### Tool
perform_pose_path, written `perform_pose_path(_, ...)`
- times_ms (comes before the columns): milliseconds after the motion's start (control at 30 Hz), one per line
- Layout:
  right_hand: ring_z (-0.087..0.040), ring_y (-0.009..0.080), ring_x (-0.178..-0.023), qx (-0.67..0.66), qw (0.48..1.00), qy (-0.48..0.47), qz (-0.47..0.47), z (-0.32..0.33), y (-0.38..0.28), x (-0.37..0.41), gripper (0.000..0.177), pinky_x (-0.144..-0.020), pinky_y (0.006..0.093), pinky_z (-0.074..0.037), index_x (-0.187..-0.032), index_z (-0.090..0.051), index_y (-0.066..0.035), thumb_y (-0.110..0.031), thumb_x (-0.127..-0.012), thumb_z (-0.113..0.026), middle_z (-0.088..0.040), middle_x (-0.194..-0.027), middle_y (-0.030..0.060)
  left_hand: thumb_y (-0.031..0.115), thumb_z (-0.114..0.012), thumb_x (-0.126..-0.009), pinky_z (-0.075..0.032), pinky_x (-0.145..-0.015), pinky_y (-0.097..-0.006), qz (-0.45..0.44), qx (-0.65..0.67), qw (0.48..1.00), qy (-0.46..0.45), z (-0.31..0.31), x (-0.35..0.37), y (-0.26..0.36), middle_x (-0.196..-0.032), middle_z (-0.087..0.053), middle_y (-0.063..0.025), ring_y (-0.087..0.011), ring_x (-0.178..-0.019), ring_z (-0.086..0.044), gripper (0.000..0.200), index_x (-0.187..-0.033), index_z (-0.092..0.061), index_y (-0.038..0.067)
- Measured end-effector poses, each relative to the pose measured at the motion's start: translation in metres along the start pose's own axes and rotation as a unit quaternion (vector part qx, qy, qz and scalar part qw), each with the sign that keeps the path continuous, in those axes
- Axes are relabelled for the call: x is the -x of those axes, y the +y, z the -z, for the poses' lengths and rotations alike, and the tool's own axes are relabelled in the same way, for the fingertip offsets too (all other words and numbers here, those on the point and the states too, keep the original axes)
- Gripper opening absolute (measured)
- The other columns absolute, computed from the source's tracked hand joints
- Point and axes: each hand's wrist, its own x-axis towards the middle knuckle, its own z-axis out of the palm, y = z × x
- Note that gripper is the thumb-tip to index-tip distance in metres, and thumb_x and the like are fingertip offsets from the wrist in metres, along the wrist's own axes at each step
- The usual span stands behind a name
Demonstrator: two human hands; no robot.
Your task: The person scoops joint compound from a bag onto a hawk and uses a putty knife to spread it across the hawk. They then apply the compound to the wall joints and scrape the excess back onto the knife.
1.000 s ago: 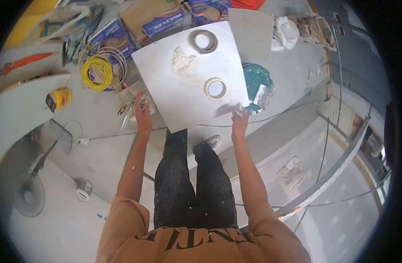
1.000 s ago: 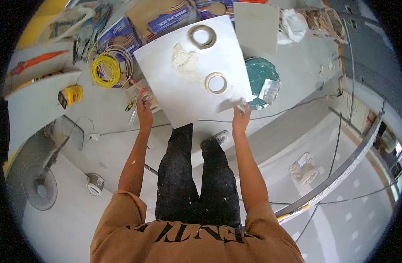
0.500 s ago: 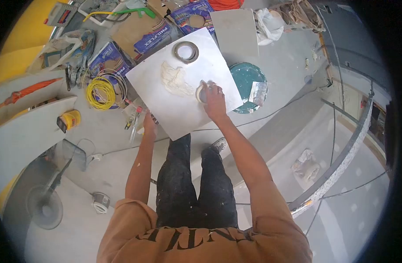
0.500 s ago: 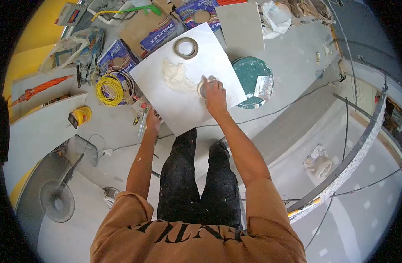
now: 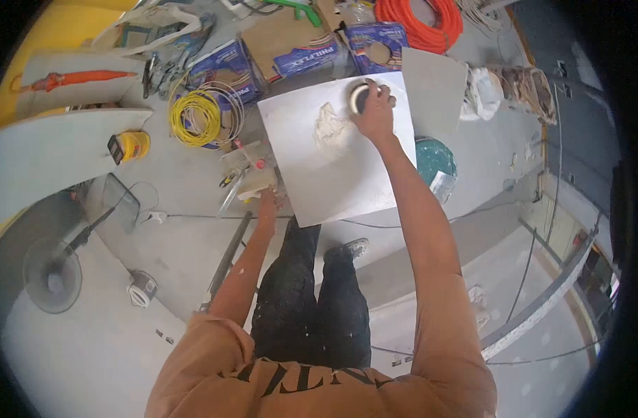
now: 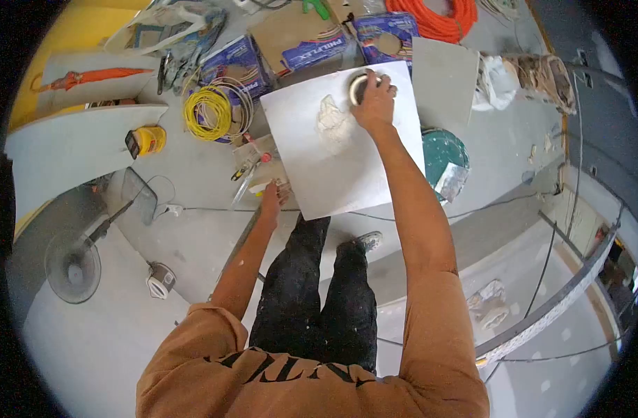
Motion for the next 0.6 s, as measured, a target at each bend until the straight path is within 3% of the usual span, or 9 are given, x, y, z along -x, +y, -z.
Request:
perform_pose_path(167,-0.049,0.0437,-0.114,-0.076,0.995,0.054,-0.040,0.010,-0.007,0.007,0.094,-0.098,0.0513,-0.044,-0.141,-0.038,-0.009,-0.020,-0.061,-0.086,-0.046,-0.124,0.0224,0.036,-0.052,-0.101,-0.047,-0.082,-0.0318,-0.079,-0.015,0.995,0.062,0.007,0.023,0.008,-0.113,-0.061,-0.0056,-0.0168,-0.100,-0.059,0.036,-0.125,-0.051,0.009)
perform_pose_path(233,-0.048,0.0427,-0.114,-0.121,0.988,0.095,-0.011,0.022,-0.018,0.020,0.094,-0.099,0.0509,-0.042,-0.141,-0.038,-0.007,-0.018,-0.061,-0.086,-0.047,-0.122,0.0224,0.029,-0.060,-0.098,-0.047,-0.090,-0.0331,-0.269,-0.142,0.948,0.092,0.009,0.030,0.013,-0.119,-0.058,-0.0081,-0.0184,-0.107,-0.056,0.042,-0.130,-0.048,0.004)
perform_pose_path(267,-0.047,0.0429,-0.116,-0.143,0.987,0.075,0.020,0.032,-0.030,0.031,0.094,-0.101,0.0506,-0.041,-0.141,-0.038,-0.006,-0.017,-0.061,-0.086,-0.047,-0.122,0.0228,0.029,-0.060,-0.098,-0.047,-0.090,-0.0331,-0.270,-0.137,0.948,0.097,0.001,0.042,0.030,-0.119,-0.058,-0.0081,-0.0184,-0.107,-0.056,0.042,-0.130,-0.048,0.004)
perform_pose_path(333,-0.045,0.0447,-0.119,-0.180,0.980,0.020,0.084,0.040,-0.062,0.063,0.096,-0.105,0.0492,-0.037,-0.141,-0.036,-0.004,-0.016,-0.060,-0.086,-0.047,-0.126,0.0260,0.022,-0.061,-0.096,-0.046,-0.097,-0.0345,-0.278,-0.137,0.951,-0.005,-0.026,0.083,0.086,-0.126,-0.054,-0.0113,-0.0204,-0.112,-0.055,0.050,-0.138,-0.042,0.003)
perform_pose_path(433,-0.046,0.0469,-0.121,-0.087,0.979,-0.115,0.144,0.035,-0.115,0.124,0.108,-0.099,0.0499,-0.043,-0.150,-0.025,-0.004,-0.019,-0.063,-0.087,-0.044,-0.132,0.0292,0.013,-0.062,-0.093,-0.044,-0.100,-0.0353,-0.265,-0.023,0.960,-0.090,-0.062,0.114,0.141,-0.125,-0.054,-0.0160,-0.0219,-0.117,-0.052,0.056,-0.142,-0.037,0.003)
perform_pose_path(467,-0.043,0.0475,-0.124,-0.097,0.970,-0.129,0.181,0.037,-0.132,0.137,0.106,-0.101,0.0498,-0.042,-0.152,-0.024,-0.006,-0.017,-0.065,-0.085,-0.041,-0.136,0.0292,0.013,-0.062,-0.093,-0.044,-0.100,-0.0353,-0.268,-0.021,0.959,-0.087,-0.061,0.110,0.146,-0.125,-0.054,-0.0160,-0.0219,-0.117,-0.052,0.056,-0.142,-0.037,0.003)
perform_pose_path(533,-0.041,0.0479,-0.126,-0.097,0.960,-0.149,0.218,0.038,-0.155,0.147,0.105,-0.103,0.0500,-0.040,-0.153,-0.022,-0.007,-0.016,-0.068,-0.083,-0.038,-0.140,0.0289,0.014,-0.061,-0.094,-0.046,-0.097,-0.0349,-0.371,-0.190,0.908,-0.035,-0.056,0.098,0.153,-0.129,-0.052,-0.0170,-0.0222,-0.118,-0.052,0.058,-0.145,-0.034,0.004)
perform_pose_path(567,-0.041,0.0476,-0.125,-0.088,0.960,-0.154,0.218,0.039,-0.162,0.146,0.105,-0.103,0.0504,-0.040,-0.154,-0.021,-0.008,-0.017,-0.069,-0.083,-0.038,-0.140,0.0288,0.014,-0.061,-0.094,-0.046,-0.097,-0.0349,-0.375,-0.190,0.907,-0.036,-0.051,0.087,0.153,-0.129,-0.052,-0.0170,-0.0222,-0.118,-0.052,0.058,-0.145,-0.034,0.004)
perform_pose_path(600,-0.041,0.0476,-0.125,-0.088,0.960,-0.150,0.218,0.040,-0.164,0.141,0.105,-0.103,0.0504,-0.040,-0.154,-0.021,-0.008,-0.017,-0.069,-0.083,-0.038,-0.140,0.0288,0.014,-0.060,-0.094,-0.047,-0.095,-0.0342,-0.304,-0.133,0.942,-0.051,-0.044,0.074,0.155,-0.130,-0.051,-0.0170,-0.0224,-0.118,-0.052,0.058,-0.145,-0.034,0.004)
